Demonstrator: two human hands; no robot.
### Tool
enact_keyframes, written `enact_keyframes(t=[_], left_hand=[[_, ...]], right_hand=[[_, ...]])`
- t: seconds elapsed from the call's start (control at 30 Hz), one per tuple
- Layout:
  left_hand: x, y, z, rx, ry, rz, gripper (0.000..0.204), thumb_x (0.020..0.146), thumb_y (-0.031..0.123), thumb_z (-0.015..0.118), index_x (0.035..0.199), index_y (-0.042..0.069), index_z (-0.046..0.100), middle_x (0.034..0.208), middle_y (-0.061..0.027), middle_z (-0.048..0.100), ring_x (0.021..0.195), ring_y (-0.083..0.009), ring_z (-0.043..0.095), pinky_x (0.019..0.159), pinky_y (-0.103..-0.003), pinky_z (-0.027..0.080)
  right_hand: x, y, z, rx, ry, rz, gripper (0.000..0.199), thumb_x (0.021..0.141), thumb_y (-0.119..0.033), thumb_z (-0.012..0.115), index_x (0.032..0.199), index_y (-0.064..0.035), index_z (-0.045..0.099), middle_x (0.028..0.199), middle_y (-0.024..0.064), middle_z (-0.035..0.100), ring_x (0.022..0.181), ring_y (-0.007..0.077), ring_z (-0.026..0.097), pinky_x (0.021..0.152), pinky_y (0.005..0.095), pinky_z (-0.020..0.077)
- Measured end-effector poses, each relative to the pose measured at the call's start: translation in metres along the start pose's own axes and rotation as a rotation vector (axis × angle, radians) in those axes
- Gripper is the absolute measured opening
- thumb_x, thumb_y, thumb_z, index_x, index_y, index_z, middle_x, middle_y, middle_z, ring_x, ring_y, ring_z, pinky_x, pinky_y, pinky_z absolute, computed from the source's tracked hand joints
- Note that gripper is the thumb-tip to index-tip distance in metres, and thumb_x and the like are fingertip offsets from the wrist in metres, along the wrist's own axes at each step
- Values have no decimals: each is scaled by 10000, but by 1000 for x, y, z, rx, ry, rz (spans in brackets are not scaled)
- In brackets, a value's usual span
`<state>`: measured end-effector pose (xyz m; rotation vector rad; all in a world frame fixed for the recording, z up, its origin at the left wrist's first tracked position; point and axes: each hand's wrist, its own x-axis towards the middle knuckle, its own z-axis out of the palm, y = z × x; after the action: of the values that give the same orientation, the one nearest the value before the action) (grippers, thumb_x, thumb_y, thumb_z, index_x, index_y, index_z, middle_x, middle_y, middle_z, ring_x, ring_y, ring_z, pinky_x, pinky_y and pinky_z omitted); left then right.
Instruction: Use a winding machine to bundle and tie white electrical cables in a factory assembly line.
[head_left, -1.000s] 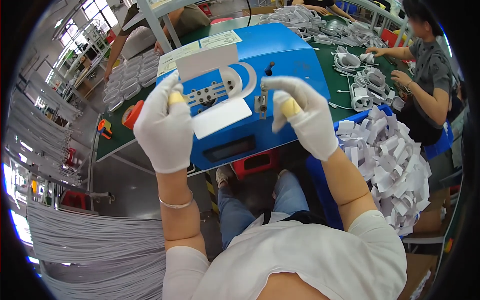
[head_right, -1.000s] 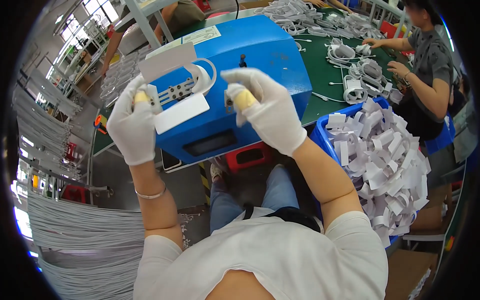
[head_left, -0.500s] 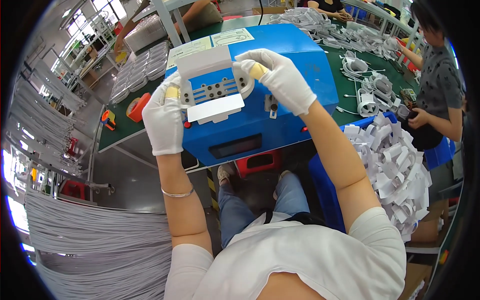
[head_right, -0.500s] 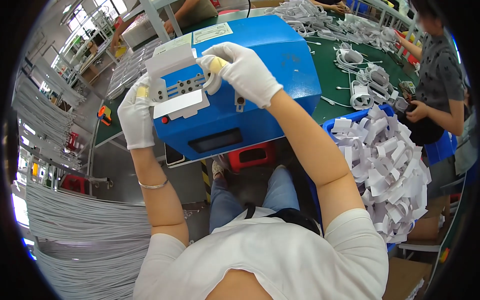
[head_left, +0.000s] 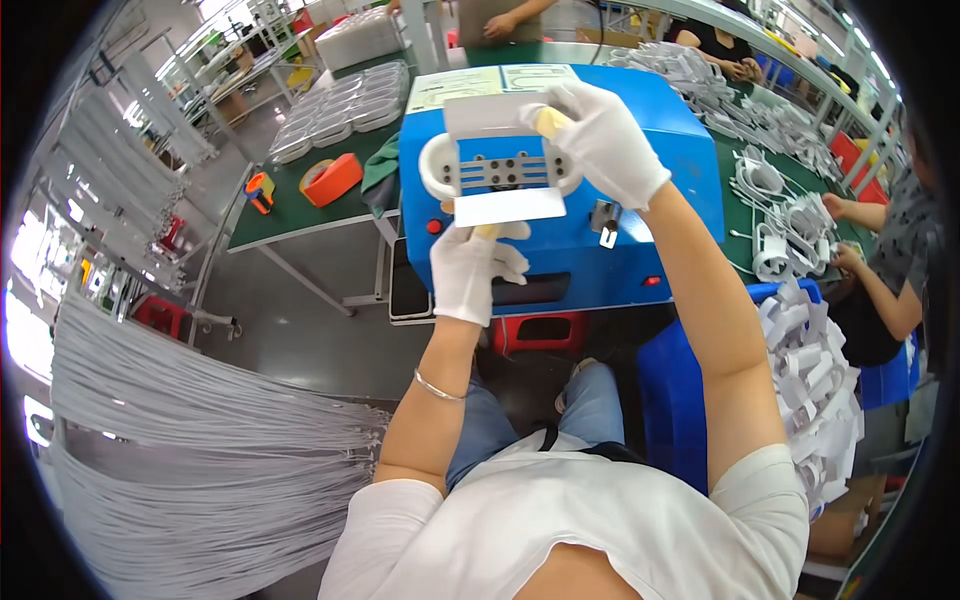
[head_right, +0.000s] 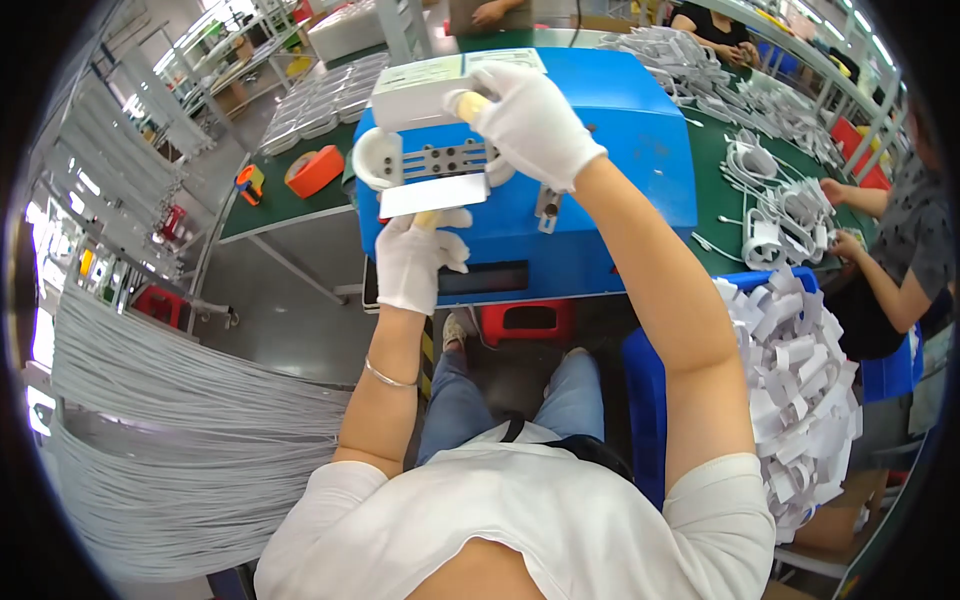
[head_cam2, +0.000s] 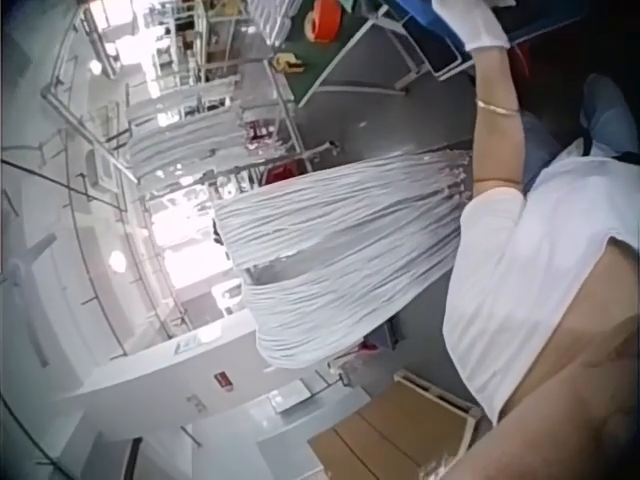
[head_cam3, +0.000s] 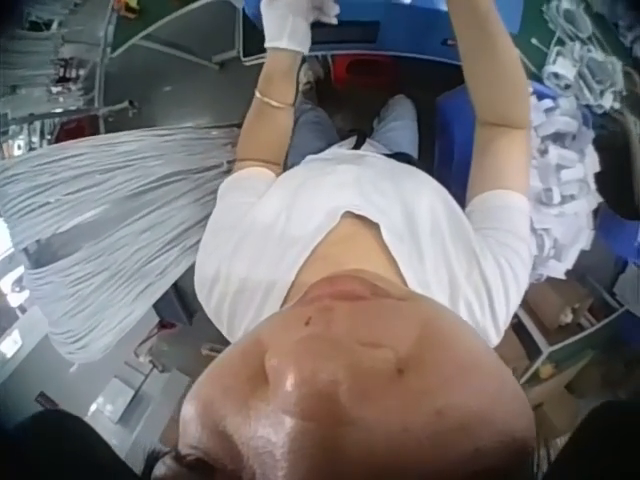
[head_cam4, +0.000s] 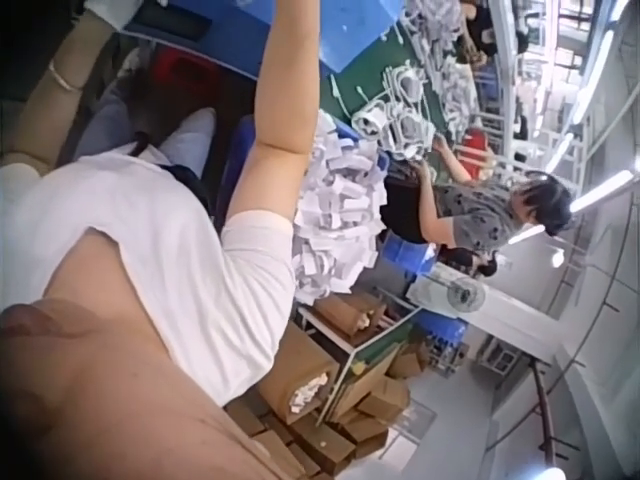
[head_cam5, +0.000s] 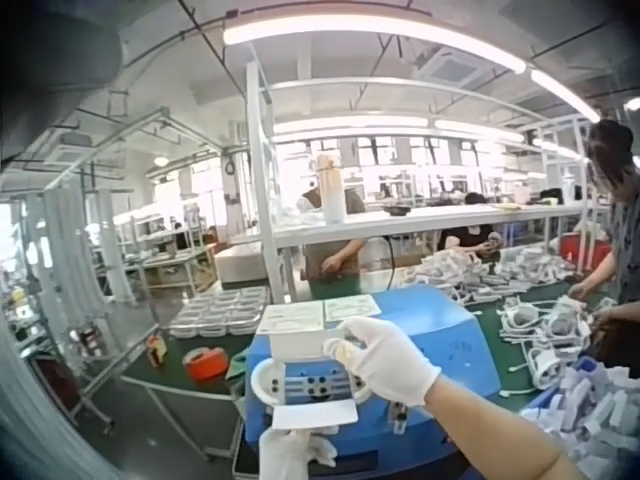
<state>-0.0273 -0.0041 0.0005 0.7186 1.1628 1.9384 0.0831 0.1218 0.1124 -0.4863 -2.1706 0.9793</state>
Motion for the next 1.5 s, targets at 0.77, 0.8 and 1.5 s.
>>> enact_keyframes(t=[0.77,0.8,1.5], left_hand=[[-51,169,-296,1064,1492,570,469,859,240,617,1226,-32,510,1053,-198,644,918,-312,623,812,-350,458],[-49,173,-305,1118,1492,554,432,866,269,603,1183,-20,553,999,-185,663,858,-318,637,769,-361,467],[-82,90,-80,288,-219,203,367,965,237,438,979,-79,625,518,-32,518,361,-74,426,334,-216,308]], right_hand=[[-80,-1,-17,-61,291,-207,273,953,-183,516,1158,-22,597,1137,90,615,1093,168,550,974,291,392],[-82,-3,-15,-44,280,-184,264,951,-170,516,1150,-18,600,1130,90,615,1087,168,551,966,285,394],[-98,-45,3,-34,24,-264,196,864,-53,539,1027,19,620,1062,122,616,985,189,583,872,298,446]])
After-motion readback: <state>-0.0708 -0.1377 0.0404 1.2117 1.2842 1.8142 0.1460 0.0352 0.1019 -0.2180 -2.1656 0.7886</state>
